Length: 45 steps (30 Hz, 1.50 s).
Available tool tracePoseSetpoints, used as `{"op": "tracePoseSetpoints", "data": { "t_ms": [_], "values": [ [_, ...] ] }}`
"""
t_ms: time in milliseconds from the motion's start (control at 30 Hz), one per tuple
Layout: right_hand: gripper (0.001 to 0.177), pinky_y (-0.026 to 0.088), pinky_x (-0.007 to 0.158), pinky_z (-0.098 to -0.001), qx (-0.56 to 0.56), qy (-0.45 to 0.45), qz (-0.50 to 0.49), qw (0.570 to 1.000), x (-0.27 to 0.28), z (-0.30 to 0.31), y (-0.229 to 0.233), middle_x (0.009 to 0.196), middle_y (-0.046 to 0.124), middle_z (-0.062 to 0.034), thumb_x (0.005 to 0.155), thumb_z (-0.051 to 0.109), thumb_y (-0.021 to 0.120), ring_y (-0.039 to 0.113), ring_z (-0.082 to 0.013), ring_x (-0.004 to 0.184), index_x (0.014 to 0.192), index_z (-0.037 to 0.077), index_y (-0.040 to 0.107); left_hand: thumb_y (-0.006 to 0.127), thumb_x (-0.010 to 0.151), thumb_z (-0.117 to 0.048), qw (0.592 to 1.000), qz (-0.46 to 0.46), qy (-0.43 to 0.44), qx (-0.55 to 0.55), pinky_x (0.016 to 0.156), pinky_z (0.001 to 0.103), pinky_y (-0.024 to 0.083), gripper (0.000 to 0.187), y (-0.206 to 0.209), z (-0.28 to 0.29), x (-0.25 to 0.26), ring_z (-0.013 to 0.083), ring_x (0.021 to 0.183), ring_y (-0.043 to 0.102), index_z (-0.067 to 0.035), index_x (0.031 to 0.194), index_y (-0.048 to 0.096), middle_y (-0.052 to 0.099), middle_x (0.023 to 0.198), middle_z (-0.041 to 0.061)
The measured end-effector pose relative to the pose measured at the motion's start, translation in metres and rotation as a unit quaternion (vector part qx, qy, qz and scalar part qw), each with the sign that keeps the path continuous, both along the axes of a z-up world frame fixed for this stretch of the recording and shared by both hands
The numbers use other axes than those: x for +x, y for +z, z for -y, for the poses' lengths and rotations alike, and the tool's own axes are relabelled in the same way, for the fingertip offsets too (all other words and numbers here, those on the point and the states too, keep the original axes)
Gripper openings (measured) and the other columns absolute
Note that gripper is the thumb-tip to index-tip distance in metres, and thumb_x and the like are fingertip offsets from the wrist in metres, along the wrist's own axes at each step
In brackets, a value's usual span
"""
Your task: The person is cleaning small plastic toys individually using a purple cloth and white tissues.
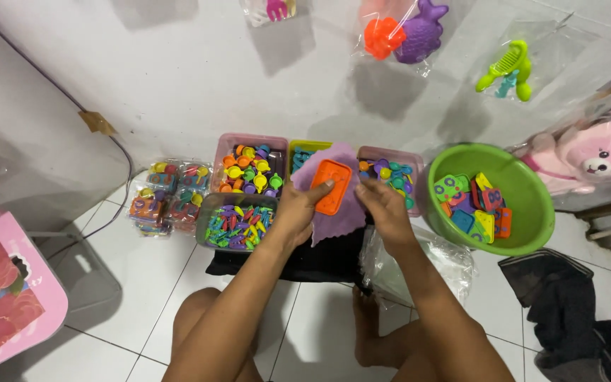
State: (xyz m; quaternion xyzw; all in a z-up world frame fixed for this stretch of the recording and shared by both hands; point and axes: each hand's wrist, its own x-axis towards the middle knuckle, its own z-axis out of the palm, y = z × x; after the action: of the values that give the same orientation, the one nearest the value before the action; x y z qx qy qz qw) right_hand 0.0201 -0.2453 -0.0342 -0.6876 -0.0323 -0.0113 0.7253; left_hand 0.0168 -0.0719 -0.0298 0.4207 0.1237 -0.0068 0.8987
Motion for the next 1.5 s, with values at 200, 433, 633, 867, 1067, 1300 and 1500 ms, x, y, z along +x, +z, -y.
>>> {"op": "tracePoseSetpoints", "data": {
  "t_ms": [200, 433, 633, 867, 1067, 1300, 1500],
  "values": [
    [0.008, 0.043, 0.048, -0.0180, 0.041, -0.036, -0.011, 0.998, 0.011, -0.006, -0.008, 0.057, 0.056, 0.0041, 0.093, 0.012, 0.078, 0.050, -0.0016, 0.050, 0.088, 0.006, 0.075, 0.087, 0.070, -0.008, 0.966, 0.033, -0.041, 0.254, 0.077, 0.031, 0.057, 0.037, -0.020, 0.003, 0.003, 0.0144, 0.084, 0.072, -0.010, 0.106, 0.077, 0.077, 0.089, 0.006],
    [0.027, 0.037, 0.048, -0.0193, 0.053, -0.180, 0.054, 0.981, 0.011, -0.017, 0.002, 0.057, 0.054, 0.0037, 0.086, 0.005, 0.084, 0.045, -0.0035, 0.051, 0.076, 0.008, 0.060, 0.085, 0.077, -0.032, 0.854, 0.182, 0.067, 0.483, 0.107, 0.060, 0.043, 0.090, 0.033, 0.003, -0.021, 0.0577, 0.134, 0.040, 0.006, 0.145, 0.039, 0.042, 0.140, 0.034],
    [0.028, 0.056, 0.085, -0.0369, 0.057, -0.224, 0.097, 0.968, 0.004, -0.017, 0.006, 0.092, 0.072, -0.0061, 0.082, 0.000, 0.087, 0.062, -0.0118, 0.086, 0.105, 0.000, 0.072, 0.083, 0.077, -0.043, 0.657, 0.412, 0.092, 0.624, 0.096, 0.045, 0.047, 0.070, 0.020, 0.014, -0.027, 0.0336, 0.115, 0.061, -0.003, 0.130, 0.061, 0.065, 0.118, 0.014],
    [0.028, 0.040, 0.055, -0.0230, -0.007, -0.135, 0.085, 0.987, 0.014, -0.001, -0.010, 0.058, 0.050, 0.0035, 0.091, 0.012, 0.083, 0.045, -0.0055, 0.055, 0.074, 0.009, 0.061, 0.081, 0.069, -0.014, 0.716, 0.392, 0.085, 0.571, 0.099, 0.044, 0.051, 0.069, 0.003, 0.013, -0.021, 0.0391, 0.115, 0.062, 0.003, 0.132, 0.059, 0.063, 0.116, 0.019],
    [0.020, 0.038, 0.049, -0.0199, -0.057, -0.133, 0.094, 0.985, 0.027, 0.012, -0.020, 0.054, 0.057, 0.0036, 0.085, 0.014, 0.089, 0.044, -0.0022, 0.051, 0.076, 0.010, 0.071, 0.083, 0.071, -0.008, 0.810, 0.371, 0.085, 0.445, 0.100, 0.048, 0.051, 0.078, 0.020, 0.011, -0.028, 0.0419, 0.118, 0.062, 0.002, 0.141, 0.052, 0.064, 0.123, 0.022],
    [0.016, 0.048, 0.066, -0.0236, -0.019, -0.142, 0.065, 0.988, 0.012, 0.001, 0.006, 0.070, 0.065, 0.0046, 0.080, 0.012, 0.091, 0.052, -0.0050, 0.067, 0.088, 0.010, 0.078, 0.092, 0.069, -0.011, 0.830, 0.388, 0.021, 0.399, 0.107, 0.045, 0.050, 0.078, 0.027, 0.002, -0.022, 0.0342, 0.127, 0.060, -0.005, 0.139, 0.058, 0.065, 0.135, 0.014],
    [0.011, 0.051, 0.087, -0.0350, -0.219, -0.087, 0.315, 0.919, -0.007, -0.001, 0.040, 0.102, 0.071, -0.0110, 0.100, 0.011, 0.070, 0.067, -0.0263, 0.093, 0.096, 0.006, 0.079, 0.087, 0.076, -0.004, 0.856, 0.371, 0.037, 0.358, 0.102, 0.049, 0.054, 0.073, 0.035, -0.001, -0.022, 0.0433, 0.126, 0.057, 0.003, 0.140, 0.052, 0.060, 0.132, 0.023]
  ]
}}
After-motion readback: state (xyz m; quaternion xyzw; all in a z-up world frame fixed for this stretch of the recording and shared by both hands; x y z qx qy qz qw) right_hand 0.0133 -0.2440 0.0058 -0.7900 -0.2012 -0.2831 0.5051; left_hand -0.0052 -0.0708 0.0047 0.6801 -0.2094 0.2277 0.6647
